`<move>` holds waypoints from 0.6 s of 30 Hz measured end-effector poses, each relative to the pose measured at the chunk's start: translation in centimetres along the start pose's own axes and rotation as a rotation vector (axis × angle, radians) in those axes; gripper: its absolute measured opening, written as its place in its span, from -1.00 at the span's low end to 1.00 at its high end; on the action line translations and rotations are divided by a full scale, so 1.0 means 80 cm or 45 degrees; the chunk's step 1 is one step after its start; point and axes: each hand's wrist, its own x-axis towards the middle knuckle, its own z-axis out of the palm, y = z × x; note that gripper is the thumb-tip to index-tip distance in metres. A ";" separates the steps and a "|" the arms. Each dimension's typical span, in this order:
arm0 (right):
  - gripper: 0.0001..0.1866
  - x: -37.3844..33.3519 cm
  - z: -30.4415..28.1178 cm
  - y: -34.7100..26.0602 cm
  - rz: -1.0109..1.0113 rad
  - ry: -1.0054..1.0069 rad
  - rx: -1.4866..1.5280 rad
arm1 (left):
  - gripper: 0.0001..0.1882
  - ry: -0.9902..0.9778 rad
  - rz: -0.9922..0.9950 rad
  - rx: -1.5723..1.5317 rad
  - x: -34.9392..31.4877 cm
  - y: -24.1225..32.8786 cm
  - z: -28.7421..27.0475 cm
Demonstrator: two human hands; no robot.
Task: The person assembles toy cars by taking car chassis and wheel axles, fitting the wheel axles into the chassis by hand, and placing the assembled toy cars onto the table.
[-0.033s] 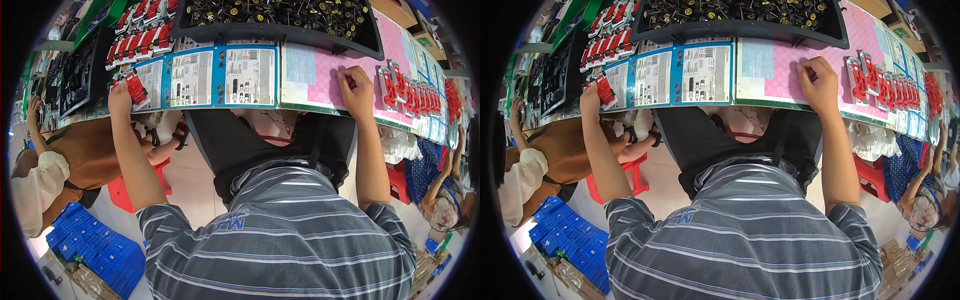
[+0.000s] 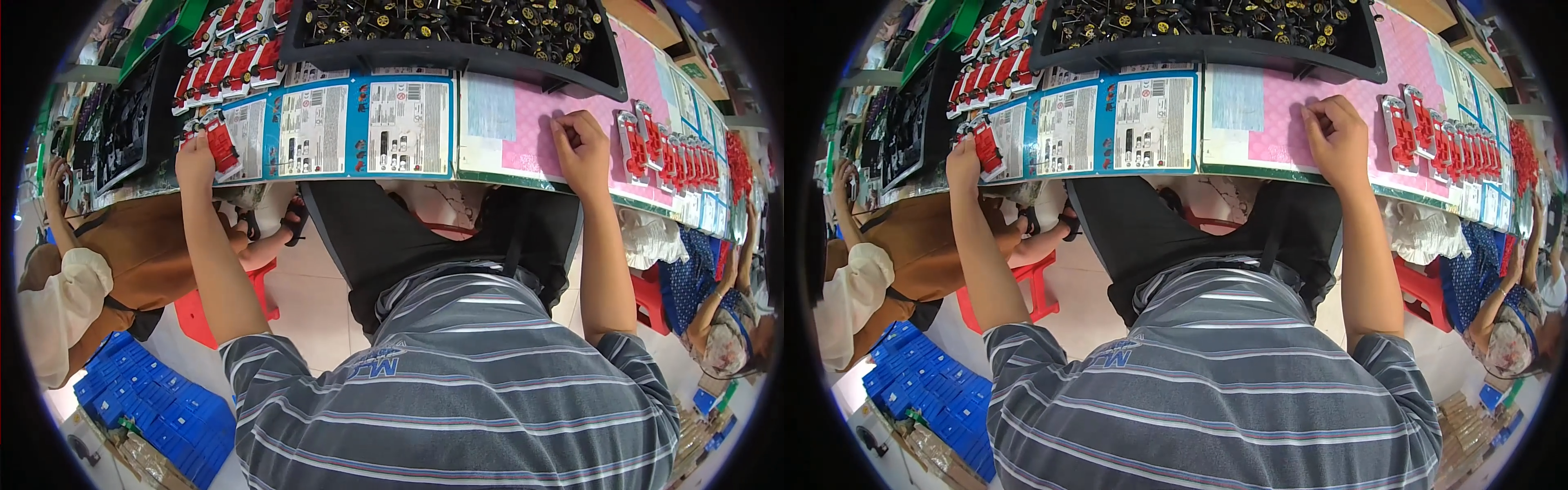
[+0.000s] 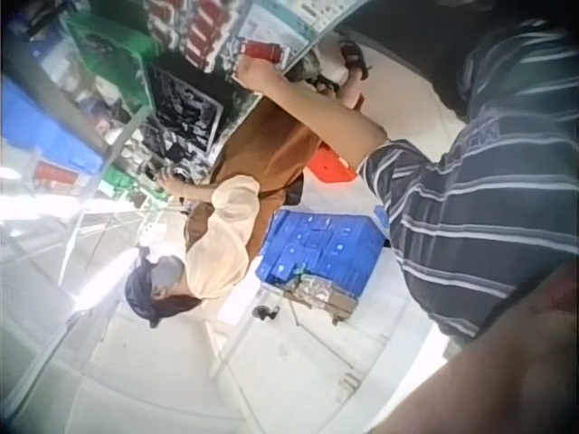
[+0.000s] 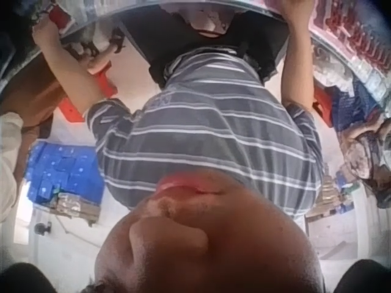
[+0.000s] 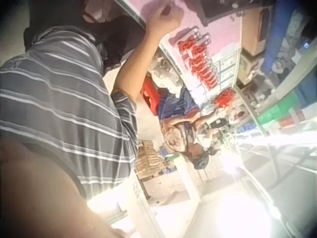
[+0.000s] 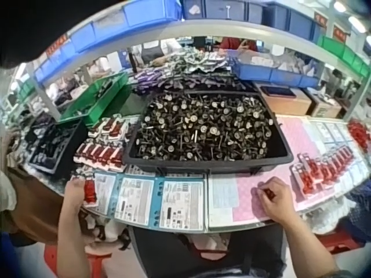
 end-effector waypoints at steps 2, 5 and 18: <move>-0.89 0.000 -0.003 0.002 0.017 -0.008 -0.024 | -0.57 0.065 0.169 0.354 -0.010 0.021 0.004; -0.90 -0.002 -0.008 0.003 0.055 0.012 -0.035 | -0.52 0.146 0.178 0.438 -0.020 0.050 0.007; -0.79 -0.025 -0.137 0.003 0.075 0.055 -0.360 | -0.65 0.449 0.478 0.327 -0.178 0.097 0.003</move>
